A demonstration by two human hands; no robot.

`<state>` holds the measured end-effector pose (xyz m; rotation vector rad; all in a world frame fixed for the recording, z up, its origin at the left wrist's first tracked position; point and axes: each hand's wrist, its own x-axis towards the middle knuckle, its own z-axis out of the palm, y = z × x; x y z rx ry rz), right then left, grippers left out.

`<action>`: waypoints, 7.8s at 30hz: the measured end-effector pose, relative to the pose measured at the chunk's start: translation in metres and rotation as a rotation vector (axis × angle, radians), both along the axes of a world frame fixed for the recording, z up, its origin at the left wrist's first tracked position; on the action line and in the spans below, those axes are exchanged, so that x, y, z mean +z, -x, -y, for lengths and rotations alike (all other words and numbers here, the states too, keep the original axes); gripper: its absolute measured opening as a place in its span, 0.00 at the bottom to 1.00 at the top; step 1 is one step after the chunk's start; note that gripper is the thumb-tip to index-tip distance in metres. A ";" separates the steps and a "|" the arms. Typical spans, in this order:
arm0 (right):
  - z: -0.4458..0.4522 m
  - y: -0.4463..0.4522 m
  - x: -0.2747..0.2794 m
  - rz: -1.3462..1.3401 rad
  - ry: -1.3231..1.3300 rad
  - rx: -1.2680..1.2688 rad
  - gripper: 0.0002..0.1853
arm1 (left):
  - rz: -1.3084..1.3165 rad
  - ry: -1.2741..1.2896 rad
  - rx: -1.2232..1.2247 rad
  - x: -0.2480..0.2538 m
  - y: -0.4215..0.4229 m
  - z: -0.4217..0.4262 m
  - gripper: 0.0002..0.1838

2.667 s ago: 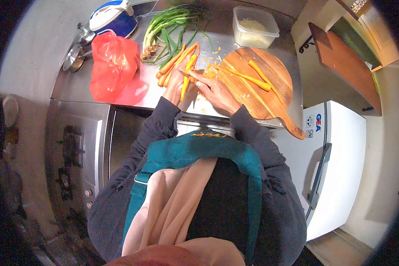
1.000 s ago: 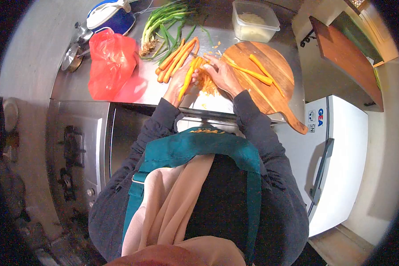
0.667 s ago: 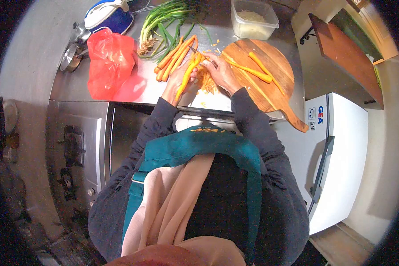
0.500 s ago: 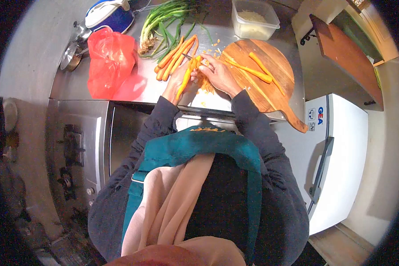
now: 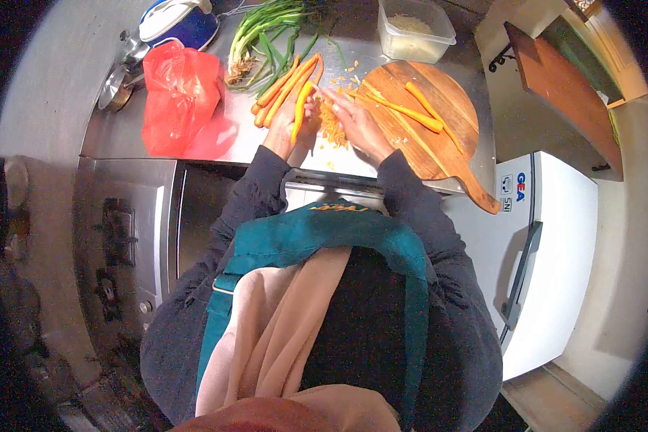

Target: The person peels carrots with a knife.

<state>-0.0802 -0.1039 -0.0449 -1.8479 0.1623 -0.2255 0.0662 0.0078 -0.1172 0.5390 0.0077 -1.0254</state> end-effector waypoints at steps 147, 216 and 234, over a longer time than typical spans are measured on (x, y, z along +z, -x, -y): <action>0.142 0.061 0.054 -0.017 -0.660 0.084 0.23 | 1.267 -1.021 0.103 0.082 0.026 0.018 0.16; 0.039 -0.015 0.011 -0.004 -0.849 0.120 0.15 | 0.411 -0.129 0.804 0.081 0.123 0.036 0.14; 0.058 -0.045 -0.038 -0.428 -0.404 0.169 0.16 | 0.283 -0.233 0.574 0.054 0.103 -0.015 0.24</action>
